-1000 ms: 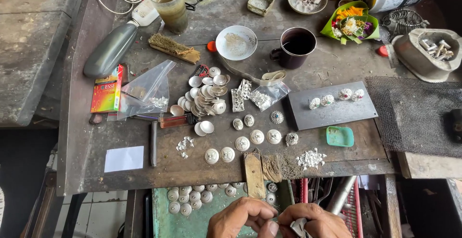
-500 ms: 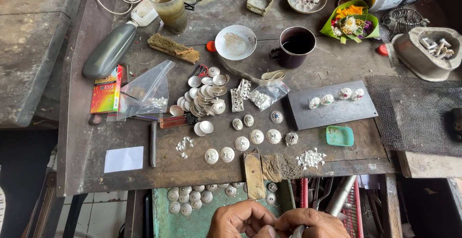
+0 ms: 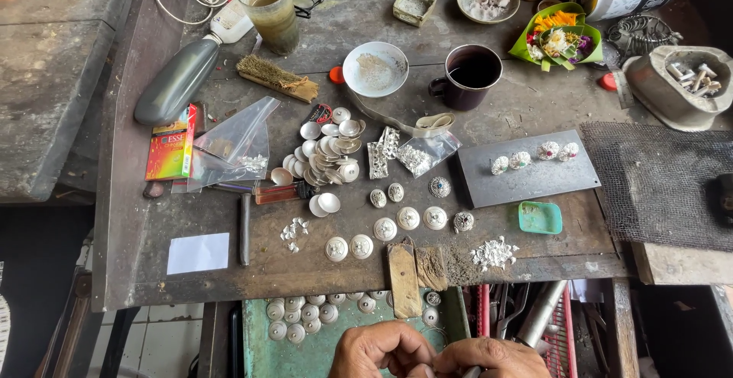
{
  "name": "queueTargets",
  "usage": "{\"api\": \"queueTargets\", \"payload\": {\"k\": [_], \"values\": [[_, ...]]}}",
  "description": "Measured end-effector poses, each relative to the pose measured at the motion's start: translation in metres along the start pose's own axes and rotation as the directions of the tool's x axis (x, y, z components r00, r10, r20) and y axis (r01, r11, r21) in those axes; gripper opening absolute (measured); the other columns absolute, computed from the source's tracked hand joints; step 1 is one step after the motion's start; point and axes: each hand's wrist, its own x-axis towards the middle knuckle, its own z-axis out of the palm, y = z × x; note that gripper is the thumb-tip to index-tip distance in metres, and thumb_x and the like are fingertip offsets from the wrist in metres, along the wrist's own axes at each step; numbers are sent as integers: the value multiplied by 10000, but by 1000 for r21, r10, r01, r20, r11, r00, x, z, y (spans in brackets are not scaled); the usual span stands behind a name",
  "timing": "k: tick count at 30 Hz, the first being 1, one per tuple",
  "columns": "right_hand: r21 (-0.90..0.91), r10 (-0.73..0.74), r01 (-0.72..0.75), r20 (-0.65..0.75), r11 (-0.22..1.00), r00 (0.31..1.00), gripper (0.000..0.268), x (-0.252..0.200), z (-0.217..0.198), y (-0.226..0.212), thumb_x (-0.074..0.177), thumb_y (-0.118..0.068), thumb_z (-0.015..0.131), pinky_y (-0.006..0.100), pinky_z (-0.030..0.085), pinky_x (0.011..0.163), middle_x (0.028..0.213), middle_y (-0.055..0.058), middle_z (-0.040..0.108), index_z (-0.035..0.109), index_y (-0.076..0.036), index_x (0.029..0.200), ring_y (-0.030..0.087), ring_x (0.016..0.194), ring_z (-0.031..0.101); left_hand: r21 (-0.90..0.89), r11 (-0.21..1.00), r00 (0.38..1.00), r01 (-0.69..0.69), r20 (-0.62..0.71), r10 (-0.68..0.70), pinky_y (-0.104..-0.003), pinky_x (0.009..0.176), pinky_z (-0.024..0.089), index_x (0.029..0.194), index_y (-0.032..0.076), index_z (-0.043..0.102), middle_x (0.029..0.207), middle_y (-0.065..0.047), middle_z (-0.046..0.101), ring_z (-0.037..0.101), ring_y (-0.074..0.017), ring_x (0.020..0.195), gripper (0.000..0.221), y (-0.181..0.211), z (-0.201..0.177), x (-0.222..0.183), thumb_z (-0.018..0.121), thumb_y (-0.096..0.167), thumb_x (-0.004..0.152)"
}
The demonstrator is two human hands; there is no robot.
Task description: Assembling small silver jewelry components using pliers at a metalworking bench.
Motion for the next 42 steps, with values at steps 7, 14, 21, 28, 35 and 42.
{"api": "queueTargets", "payload": {"k": [7, 14, 21, 28, 35, 42], "values": [[68, 1, -5, 63, 998, 998, 183, 2, -9, -2, 489, -325, 779, 92, 447, 385, 490, -174, 642, 634, -214, 471, -46, 329, 570, -18, 994, 988, -112, -105, 110, -197, 435, 381, 559, 66, 651, 553, -6, 619, 464, -60, 458, 56, 8, 4, -1, 670, 36, 601], [91, -21, 18, 26, 996, 999, 161, 15, -8, -27, 547, -49, 652, 126, 335, 362, 501, -78, 558, 513, -110, 494, -6, 369, 447, 9, 951, 938, -309, -161, 307, -204, 450, 425, 545, 91, 592, 633, -60, 690, 547, -89, 505, 83, 22, 0, -2, 596, 24, 595], [271, -119, 6, 402, 963, 908, 395, 20, -20, -4, 842, -398, 427, 179, 382, 462, 574, -48, 526, 553, -126, 584, 53, 475, 471, -201, 881, 899, -428, -197, 392, -291, 614, 446, 627, 47, 531, 715, -115, 592, 569, -184, 680, 68, 29, -15, -2, 543, -18, 643], [401, -96, -196, 602, 895, 793, 457, 6, -11, 2, 827, -448, 458, 214, 356, 467, 618, 41, 531, 525, -56, 604, 119, 507, 460, -412, 827, 923, -384, -173, 343, -297, 712, 515, 667, 67, 519, 751, -90, 582, 591, -189, 734, 77, 29, -27, -7, 524, 0, 703], [379, -48, -303, 689, 874, 723, 474, 1, -5, 6, 805, -468, 493, 205, 353, 484, 620, 30, 522, 613, -22, 697, 105, 511, 455, -467, 816, 940, -340, -167, 296, -261, 692, 485, 658, 81, 506, 777, -104, 584, 566, -161, 727, 121, 26, -30, -8, 507, -29, 709], [350, -102, -261, 749, 899, 655, 470, 4, -7, 18, 817, -477, 465, 208, 397, 545, 738, 36, 595, 617, -32, 794, 110, 582, 498, -429, 838, 942, -336, -164, 294, -249, 685, 475, 653, 100, 495, 757, -79, 585, 559, -136, 710, 132, 24, -32, -7, 515, -16, 714]]}}
